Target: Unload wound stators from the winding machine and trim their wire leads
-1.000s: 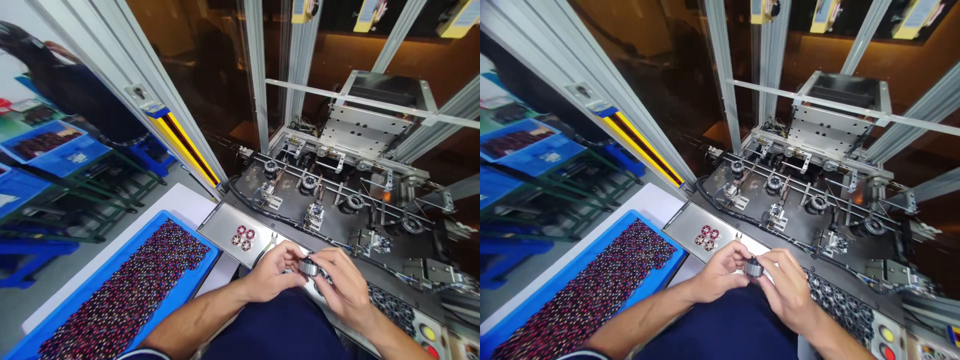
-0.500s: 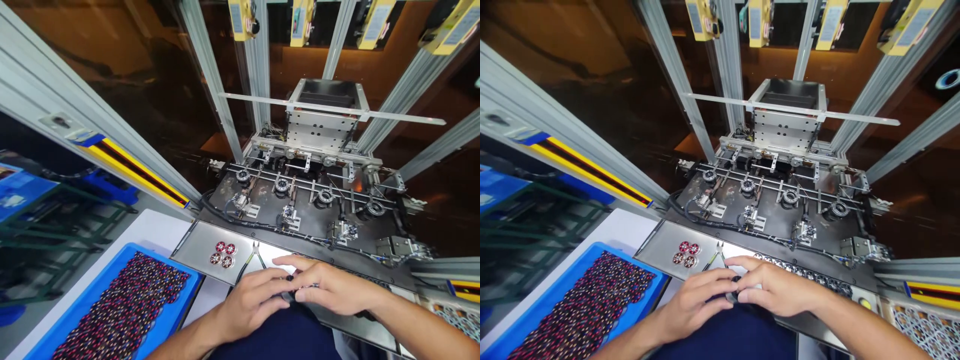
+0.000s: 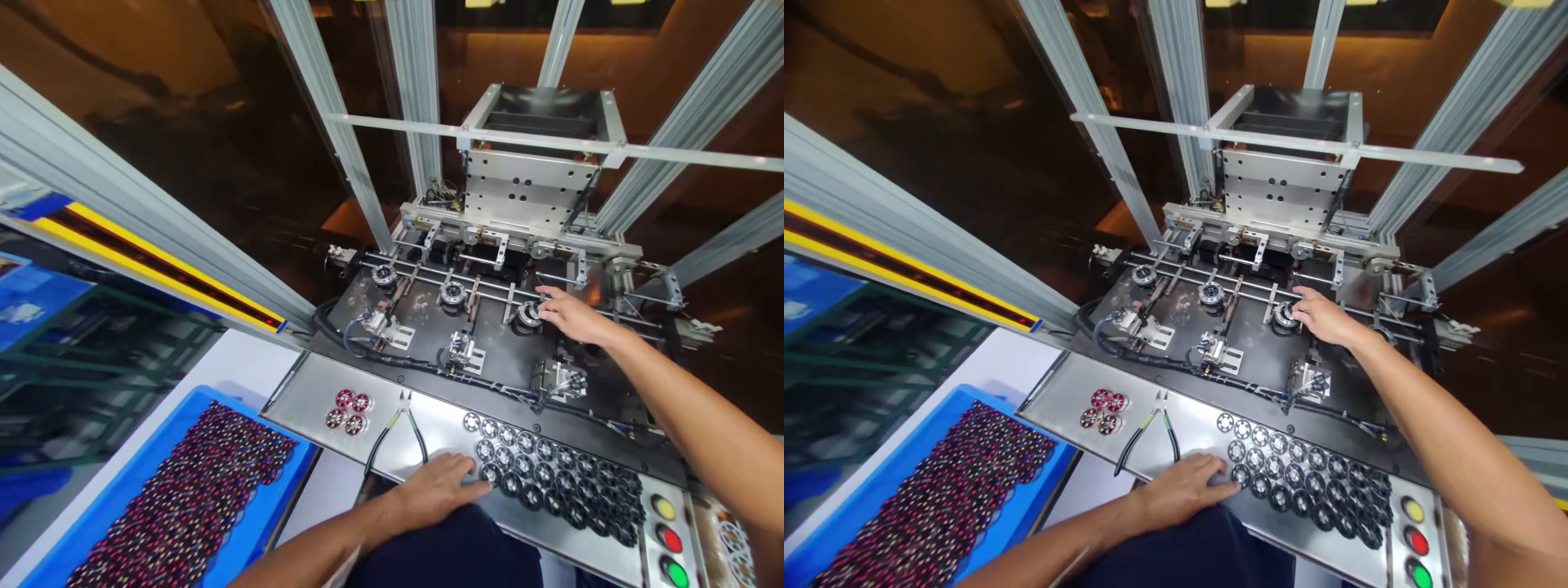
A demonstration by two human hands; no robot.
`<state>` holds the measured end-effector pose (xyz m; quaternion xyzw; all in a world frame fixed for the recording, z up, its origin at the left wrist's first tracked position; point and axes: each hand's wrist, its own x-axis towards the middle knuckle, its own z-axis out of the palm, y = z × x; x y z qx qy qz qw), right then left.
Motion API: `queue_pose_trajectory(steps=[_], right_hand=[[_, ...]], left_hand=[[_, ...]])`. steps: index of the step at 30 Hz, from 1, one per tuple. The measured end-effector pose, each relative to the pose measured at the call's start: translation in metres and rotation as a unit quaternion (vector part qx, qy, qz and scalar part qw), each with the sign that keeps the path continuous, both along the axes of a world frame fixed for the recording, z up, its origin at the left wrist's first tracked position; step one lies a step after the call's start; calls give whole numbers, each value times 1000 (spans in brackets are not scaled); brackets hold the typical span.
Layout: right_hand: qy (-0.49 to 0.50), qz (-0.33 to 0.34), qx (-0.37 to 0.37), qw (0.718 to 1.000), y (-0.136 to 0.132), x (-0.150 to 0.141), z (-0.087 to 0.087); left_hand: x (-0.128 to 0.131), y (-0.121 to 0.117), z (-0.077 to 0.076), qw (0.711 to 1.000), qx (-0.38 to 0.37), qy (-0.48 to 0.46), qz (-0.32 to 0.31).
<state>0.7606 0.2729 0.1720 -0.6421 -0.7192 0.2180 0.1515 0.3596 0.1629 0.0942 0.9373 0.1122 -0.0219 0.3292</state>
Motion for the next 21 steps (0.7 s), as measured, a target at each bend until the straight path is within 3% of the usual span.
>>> queue_pose_trajectory(steps=[8, 21], right_hand=[[-37, 30, 0, 999, 4, -2, -13], [-77, 48, -17, 996, 13, -1, -20]], left_hand=[[-3, -9, -14, 995, 88, 33, -32], [1, -18, -40, 996, 80, -24, 11]])
